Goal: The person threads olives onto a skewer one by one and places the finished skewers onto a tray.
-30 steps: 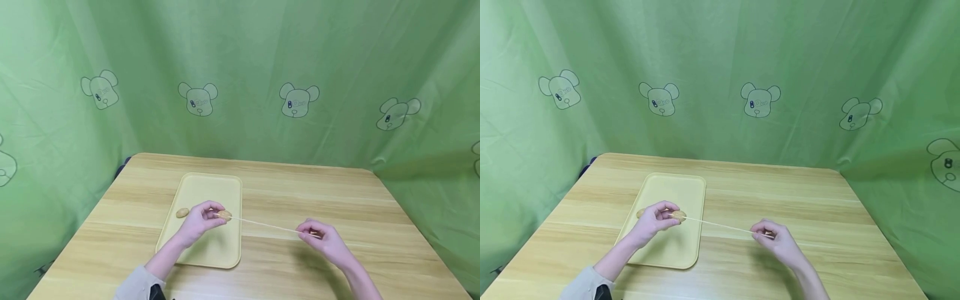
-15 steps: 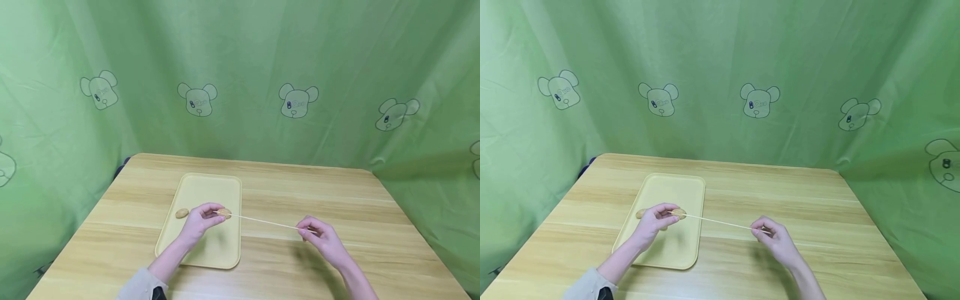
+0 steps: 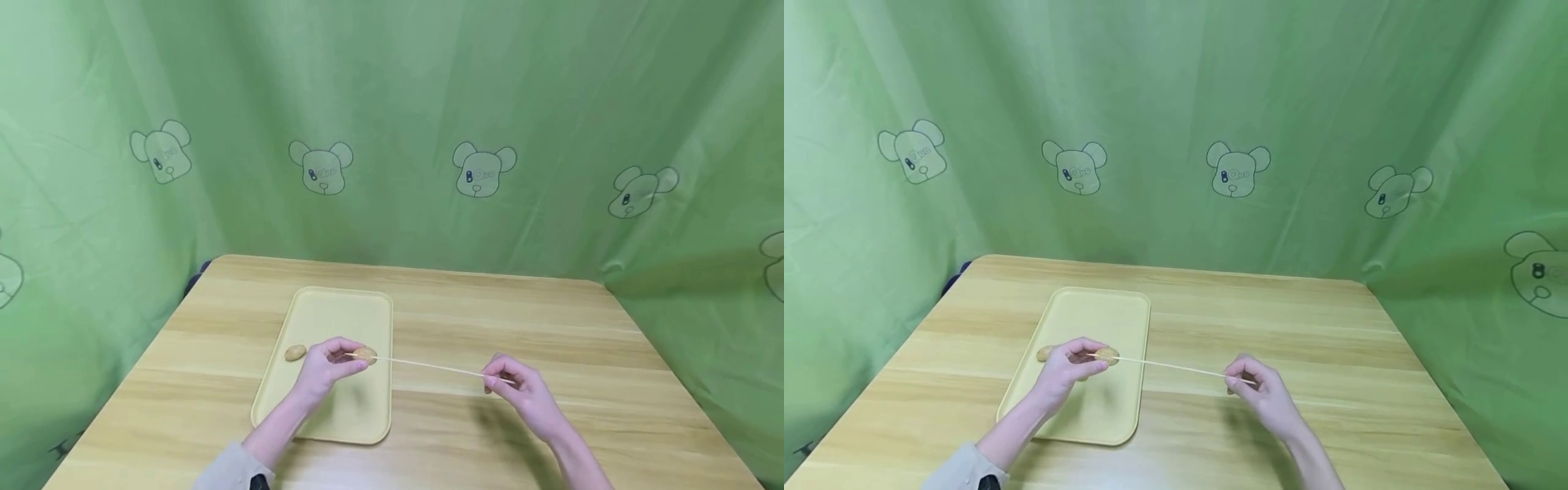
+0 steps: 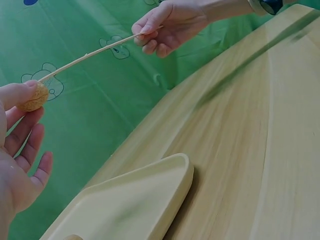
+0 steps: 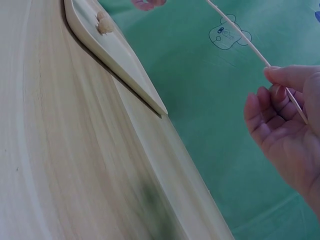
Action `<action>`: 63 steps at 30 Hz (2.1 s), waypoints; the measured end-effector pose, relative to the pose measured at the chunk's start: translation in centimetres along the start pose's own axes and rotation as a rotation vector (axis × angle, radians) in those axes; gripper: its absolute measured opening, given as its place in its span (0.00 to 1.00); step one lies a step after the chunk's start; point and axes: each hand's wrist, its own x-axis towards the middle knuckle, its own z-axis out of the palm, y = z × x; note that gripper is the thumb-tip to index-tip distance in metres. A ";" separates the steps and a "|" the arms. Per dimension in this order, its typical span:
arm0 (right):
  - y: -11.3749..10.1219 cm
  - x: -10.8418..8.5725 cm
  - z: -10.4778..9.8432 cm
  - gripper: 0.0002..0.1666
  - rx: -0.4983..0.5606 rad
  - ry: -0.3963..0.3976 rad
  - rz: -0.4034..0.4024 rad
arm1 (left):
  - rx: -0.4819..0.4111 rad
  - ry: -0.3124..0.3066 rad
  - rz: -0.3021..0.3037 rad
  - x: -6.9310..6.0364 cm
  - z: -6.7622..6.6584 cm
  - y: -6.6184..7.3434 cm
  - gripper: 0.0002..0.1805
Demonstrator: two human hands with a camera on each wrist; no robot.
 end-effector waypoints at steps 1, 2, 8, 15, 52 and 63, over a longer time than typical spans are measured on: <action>0.0 0.0 0.1 0.09 -0.003 0.001 0.000 | 0.003 0.001 0.000 0.0 0.0 0.0 0.18; 0.0 0.1 0.1 0.09 -0.006 0.000 -0.001 | 0.005 0.001 0.002 0.0 0.1 0.0 0.18; 0.0 0.3 0.5 0.10 0.004 -0.009 -0.027 | 0.004 0.013 -0.003 -0.1 0.3 0.1 0.18; -0.1 0.4 0.7 0.10 0.013 -0.001 -0.020 | 0.012 0.008 -0.010 -0.3 0.9 0.3 0.19; -0.1 1.2 2.0 0.09 0.046 -0.030 -0.043 | -0.067 -0.053 0.102 -0.1 3.2 0.3 0.19; -0.1 1.2 2.1 0.10 0.053 -0.044 -0.059 | -0.083 -0.083 0.090 0.0 4.0 0.1 0.18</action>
